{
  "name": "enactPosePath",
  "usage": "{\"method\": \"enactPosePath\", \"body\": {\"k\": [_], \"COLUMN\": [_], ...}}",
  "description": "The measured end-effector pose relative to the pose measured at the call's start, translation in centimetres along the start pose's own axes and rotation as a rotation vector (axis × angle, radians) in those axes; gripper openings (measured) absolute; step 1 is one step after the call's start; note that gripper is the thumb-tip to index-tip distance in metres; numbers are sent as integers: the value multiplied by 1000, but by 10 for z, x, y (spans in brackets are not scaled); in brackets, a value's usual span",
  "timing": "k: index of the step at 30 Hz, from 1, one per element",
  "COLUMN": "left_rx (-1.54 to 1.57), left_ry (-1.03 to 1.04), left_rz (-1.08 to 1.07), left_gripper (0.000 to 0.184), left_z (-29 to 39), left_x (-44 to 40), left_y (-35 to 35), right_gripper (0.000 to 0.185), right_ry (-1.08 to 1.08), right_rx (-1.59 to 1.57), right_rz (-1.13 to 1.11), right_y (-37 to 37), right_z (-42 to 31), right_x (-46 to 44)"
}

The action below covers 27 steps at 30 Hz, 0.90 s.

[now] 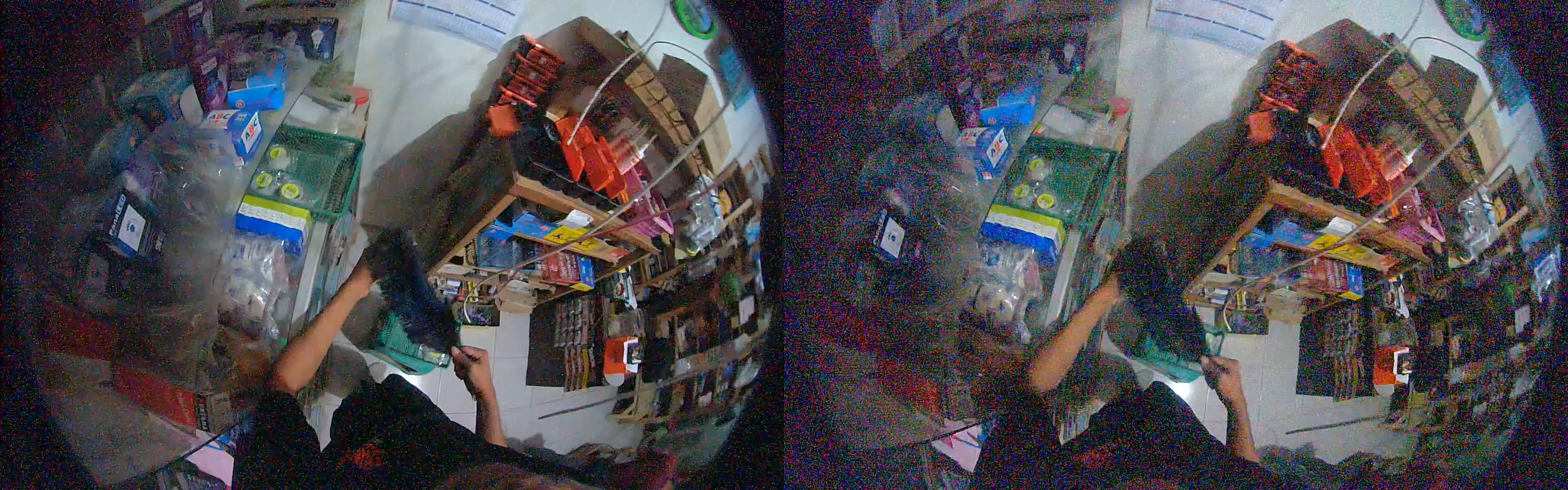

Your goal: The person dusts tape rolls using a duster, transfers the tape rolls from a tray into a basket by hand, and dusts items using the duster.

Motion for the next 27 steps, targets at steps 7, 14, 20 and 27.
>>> {"method": "enactPosePath", "body": {"k": [7,14,20,27], "left_rx": [-112,-443,-566,-377], "left_ry": [72,31,-10,20], "left_rz": [117,197,216,276], "left_gripper": [47,36,21,27], "left_z": [-34,-21,-7,-45], "left_x": [-19,-15,-10,-33], "left_y": [-44,-42,-37,-82], "right_gripper": [32,35,39,38], "right_ry": [-18,62,134,109], "right_rx": [59,-30,-12,67], "right_rz": [-132,-105,-118,-111], "right_y": [0,5,6,16], "right_z": [17,7,2,-17], "right_x": [-17,-20,-28,-38]}}
Point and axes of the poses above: each hand's wrist, its own x-axis away from the middle knuckle, its own y-axis out of the palm, z = x × y, the point moved 5 cm from there along -x, towards the middle knuckle, and after that the axes turned 4 degrees about -y, right-handed, at the moved point
